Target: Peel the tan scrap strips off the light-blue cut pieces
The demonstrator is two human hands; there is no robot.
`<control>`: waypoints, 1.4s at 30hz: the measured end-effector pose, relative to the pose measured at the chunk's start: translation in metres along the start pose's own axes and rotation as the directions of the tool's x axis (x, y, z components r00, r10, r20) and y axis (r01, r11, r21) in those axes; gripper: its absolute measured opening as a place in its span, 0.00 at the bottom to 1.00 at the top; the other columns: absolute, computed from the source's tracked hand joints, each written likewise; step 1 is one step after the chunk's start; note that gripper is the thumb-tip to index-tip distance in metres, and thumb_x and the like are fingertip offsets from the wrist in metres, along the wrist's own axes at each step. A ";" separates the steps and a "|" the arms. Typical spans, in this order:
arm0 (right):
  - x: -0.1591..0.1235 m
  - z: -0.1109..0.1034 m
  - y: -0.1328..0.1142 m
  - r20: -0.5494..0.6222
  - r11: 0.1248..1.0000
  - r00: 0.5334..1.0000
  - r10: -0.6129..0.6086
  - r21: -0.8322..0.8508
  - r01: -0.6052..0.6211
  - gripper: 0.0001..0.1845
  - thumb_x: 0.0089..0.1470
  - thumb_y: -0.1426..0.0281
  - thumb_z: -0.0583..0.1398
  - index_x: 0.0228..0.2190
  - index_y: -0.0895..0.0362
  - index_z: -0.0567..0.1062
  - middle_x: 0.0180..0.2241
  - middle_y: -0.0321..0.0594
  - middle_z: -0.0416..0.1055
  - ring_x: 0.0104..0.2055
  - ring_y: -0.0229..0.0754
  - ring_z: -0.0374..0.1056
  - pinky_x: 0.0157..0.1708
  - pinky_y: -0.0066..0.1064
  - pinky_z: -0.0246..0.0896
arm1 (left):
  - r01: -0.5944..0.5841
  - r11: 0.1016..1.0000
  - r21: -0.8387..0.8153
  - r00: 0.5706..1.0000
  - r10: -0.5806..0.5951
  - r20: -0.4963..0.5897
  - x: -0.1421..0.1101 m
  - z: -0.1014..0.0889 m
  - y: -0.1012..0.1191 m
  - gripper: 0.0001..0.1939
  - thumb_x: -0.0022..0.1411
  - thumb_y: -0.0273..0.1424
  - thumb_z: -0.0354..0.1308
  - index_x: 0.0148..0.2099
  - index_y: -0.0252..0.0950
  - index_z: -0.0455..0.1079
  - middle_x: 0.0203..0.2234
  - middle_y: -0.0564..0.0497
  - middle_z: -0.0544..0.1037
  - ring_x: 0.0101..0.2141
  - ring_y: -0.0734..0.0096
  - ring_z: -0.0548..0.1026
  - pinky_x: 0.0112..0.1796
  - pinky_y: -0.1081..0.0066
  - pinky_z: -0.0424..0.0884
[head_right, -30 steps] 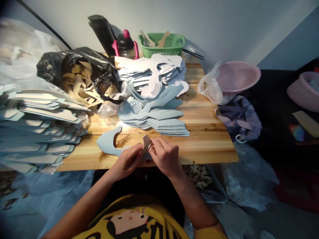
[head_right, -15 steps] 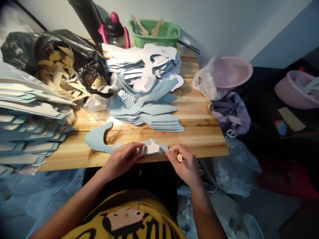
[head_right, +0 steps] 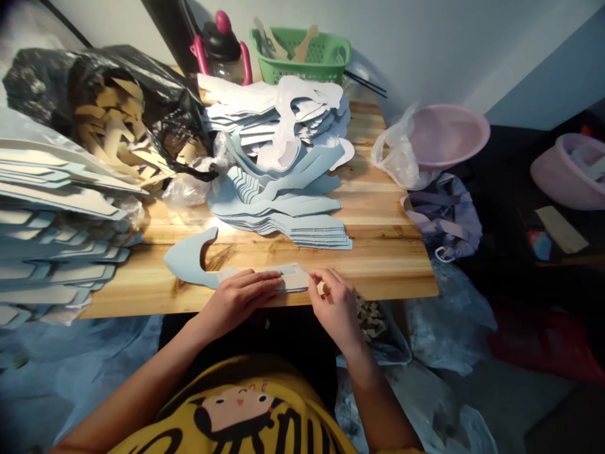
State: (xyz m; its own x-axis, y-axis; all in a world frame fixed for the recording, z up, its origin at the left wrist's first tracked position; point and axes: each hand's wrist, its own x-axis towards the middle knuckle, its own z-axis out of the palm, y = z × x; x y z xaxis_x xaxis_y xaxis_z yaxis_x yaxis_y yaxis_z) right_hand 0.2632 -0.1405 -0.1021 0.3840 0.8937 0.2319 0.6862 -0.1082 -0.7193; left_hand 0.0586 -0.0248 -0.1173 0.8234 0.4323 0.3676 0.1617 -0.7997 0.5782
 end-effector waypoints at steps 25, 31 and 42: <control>-0.001 -0.015 -0.004 0.164 0.991 0.981 -0.102 0.102 0.086 0.11 0.59 0.75 0.57 0.42 0.55 0.78 0.36 0.39 0.75 0.32 0.38 0.70 0.30 0.27 0.65 | 0.110 0.992 0.065 0.993 -0.107 -0.052 -0.003 0.001 0.005 0.15 0.67 0.31 0.57 0.54 0.35 0.65 0.41 0.45 0.78 0.40 0.63 0.75 0.40 0.65 0.74; -0.012 -0.024 -0.034 0.177 0.975 0.961 -0.214 -0.015 0.220 0.19 0.59 0.79 0.56 0.51 0.53 0.74 0.38 0.42 0.75 0.38 0.41 0.73 0.39 0.31 0.69 | 0.124 0.989 0.079 0.990 -0.118 -0.075 -0.003 -0.003 0.002 0.20 0.63 0.32 0.63 0.55 0.36 0.64 0.43 0.45 0.78 0.41 0.61 0.74 0.42 0.63 0.72; -0.013 -0.020 -0.025 0.134 0.994 0.990 -0.042 0.105 0.028 0.12 0.57 0.79 0.60 0.39 0.52 0.76 0.33 0.36 0.73 0.29 0.35 0.69 0.29 0.26 0.64 | 0.111 0.994 -0.017 0.993 -0.112 -0.040 -0.008 -0.010 0.001 0.16 0.64 0.24 0.58 0.53 0.35 0.65 0.47 0.44 0.78 0.43 0.63 0.71 0.44 0.64 0.72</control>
State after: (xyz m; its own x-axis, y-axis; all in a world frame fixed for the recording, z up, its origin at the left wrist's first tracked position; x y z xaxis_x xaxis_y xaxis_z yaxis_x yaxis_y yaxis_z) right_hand 0.2536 -0.1582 -0.0745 0.2687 0.9476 0.1726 0.6279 -0.0364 -0.7774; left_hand 0.0465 -0.0246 -0.1123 0.7778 0.5352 0.3297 0.2429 -0.7397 0.6276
